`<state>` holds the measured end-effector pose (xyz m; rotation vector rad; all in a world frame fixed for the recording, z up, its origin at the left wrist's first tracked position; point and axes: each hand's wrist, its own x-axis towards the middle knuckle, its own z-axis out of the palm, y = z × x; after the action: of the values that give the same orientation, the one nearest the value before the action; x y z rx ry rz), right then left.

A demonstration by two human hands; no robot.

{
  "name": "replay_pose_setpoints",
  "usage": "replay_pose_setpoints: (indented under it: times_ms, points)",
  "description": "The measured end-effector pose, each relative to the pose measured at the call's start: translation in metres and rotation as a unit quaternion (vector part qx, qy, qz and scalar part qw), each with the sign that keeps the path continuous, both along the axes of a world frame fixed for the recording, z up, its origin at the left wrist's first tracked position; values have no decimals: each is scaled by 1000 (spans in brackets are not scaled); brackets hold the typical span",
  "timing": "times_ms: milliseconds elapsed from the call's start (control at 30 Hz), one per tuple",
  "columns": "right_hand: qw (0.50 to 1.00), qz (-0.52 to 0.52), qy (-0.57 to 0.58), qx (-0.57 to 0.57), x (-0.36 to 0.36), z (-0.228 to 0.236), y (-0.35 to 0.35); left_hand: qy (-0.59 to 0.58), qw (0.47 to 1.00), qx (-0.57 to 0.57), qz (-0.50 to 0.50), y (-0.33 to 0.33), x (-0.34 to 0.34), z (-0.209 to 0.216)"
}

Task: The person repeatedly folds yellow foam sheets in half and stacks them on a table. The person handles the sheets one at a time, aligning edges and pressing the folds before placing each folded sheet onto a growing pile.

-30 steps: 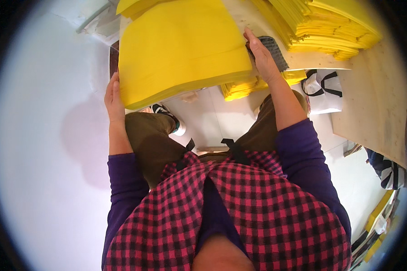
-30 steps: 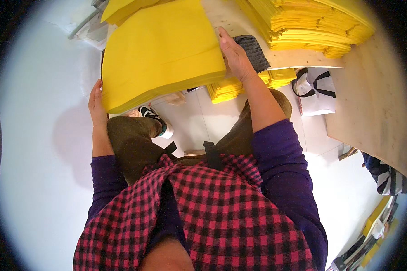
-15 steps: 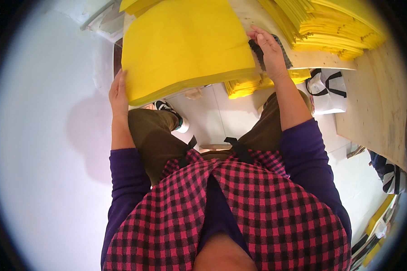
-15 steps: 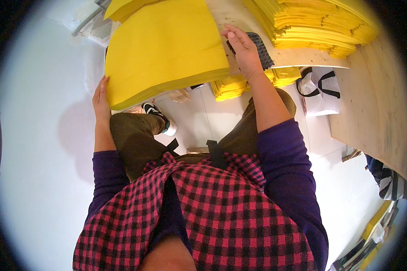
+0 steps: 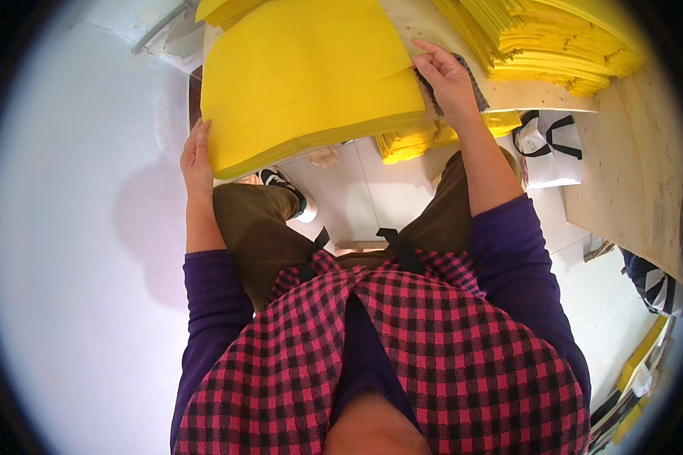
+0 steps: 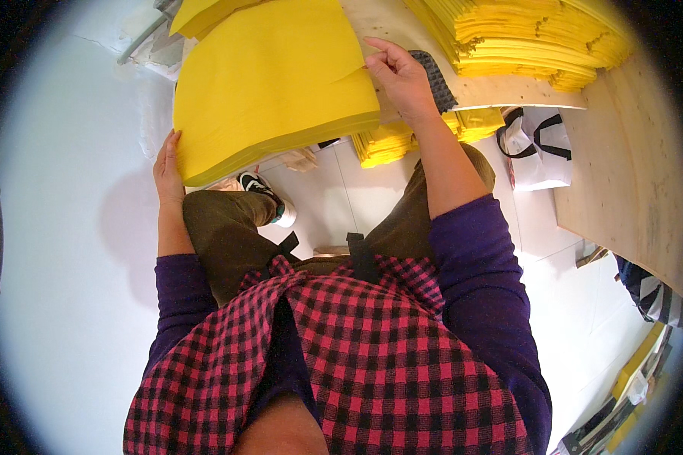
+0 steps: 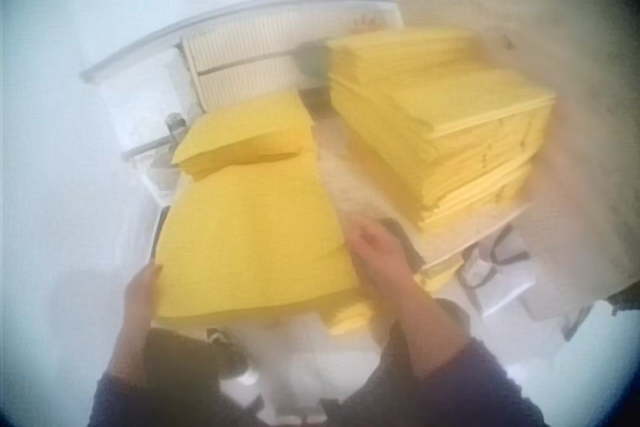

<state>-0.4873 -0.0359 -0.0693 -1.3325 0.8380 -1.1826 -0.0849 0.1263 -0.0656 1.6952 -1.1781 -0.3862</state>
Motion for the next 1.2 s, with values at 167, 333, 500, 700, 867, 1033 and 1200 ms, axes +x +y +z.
replay_pose_setpoints:
  times_ms: [167,333,500,700,867,1033,1200]
  points:
    - [999,-30,34,-9,3,-3,-4,-6,1000,1,-4,0,-2,3]
    - [997,-46,60,-25,4,-6,-5,-1,1000,8,1,1,-5,4]
    - [996,-45,69,-30,5,-5,-4,-6,1000,-7,-1,1,-4,4]
    - [993,-50,102,-31,3,-2,0,30,999,-16,4,0,-3,3]
    - [996,-39,85,-11,3,-2,0,34,999,-11,8,1,-6,5]
    - [993,-54,103,-33,2,-3,0,0,1000,-4,23,1,-4,4]
    - [990,-107,91,-30,-2,-3,-4,1,1000,-14,22,1,-1,4]
